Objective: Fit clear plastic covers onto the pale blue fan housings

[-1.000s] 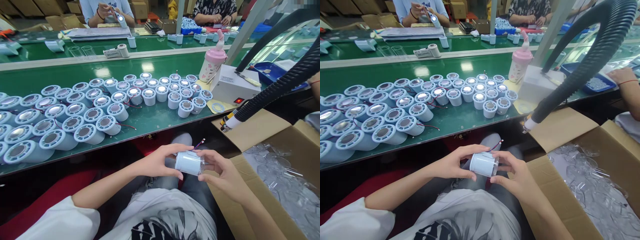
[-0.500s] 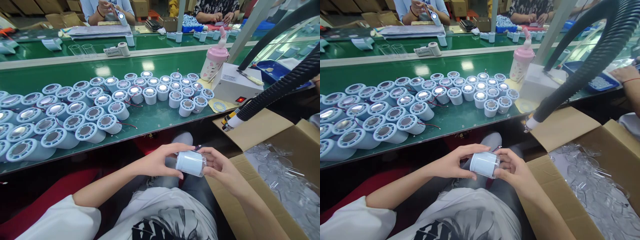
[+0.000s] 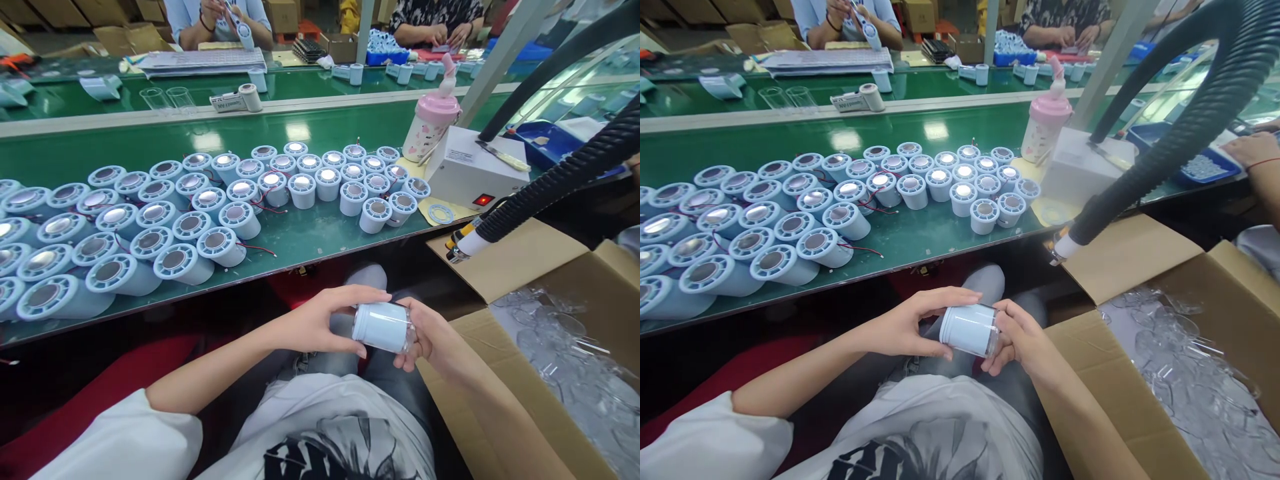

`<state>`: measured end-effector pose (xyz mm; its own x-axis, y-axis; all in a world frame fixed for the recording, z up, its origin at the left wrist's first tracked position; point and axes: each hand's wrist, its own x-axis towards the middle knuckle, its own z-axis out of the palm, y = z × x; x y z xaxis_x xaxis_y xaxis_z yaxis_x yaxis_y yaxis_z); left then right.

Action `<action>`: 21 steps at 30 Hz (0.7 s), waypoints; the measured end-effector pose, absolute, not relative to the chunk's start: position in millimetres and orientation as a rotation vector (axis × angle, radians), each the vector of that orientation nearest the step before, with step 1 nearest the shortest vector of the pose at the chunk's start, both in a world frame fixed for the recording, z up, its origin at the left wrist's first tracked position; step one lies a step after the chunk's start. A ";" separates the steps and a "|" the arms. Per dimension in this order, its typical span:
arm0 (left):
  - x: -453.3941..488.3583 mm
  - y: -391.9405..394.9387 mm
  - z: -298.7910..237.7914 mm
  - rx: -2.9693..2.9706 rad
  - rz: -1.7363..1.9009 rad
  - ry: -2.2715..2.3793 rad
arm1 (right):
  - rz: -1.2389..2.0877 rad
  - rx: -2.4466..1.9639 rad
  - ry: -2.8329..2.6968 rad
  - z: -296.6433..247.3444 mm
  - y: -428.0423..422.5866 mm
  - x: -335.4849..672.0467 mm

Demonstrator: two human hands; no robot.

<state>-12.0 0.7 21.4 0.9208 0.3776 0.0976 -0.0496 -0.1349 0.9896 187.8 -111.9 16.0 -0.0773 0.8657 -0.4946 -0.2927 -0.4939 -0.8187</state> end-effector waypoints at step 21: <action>-8.5 -9.0 29.1 1.406 0.251 0.473 | 0.805 -1.290 -1.573 4.3 -123.8 195.1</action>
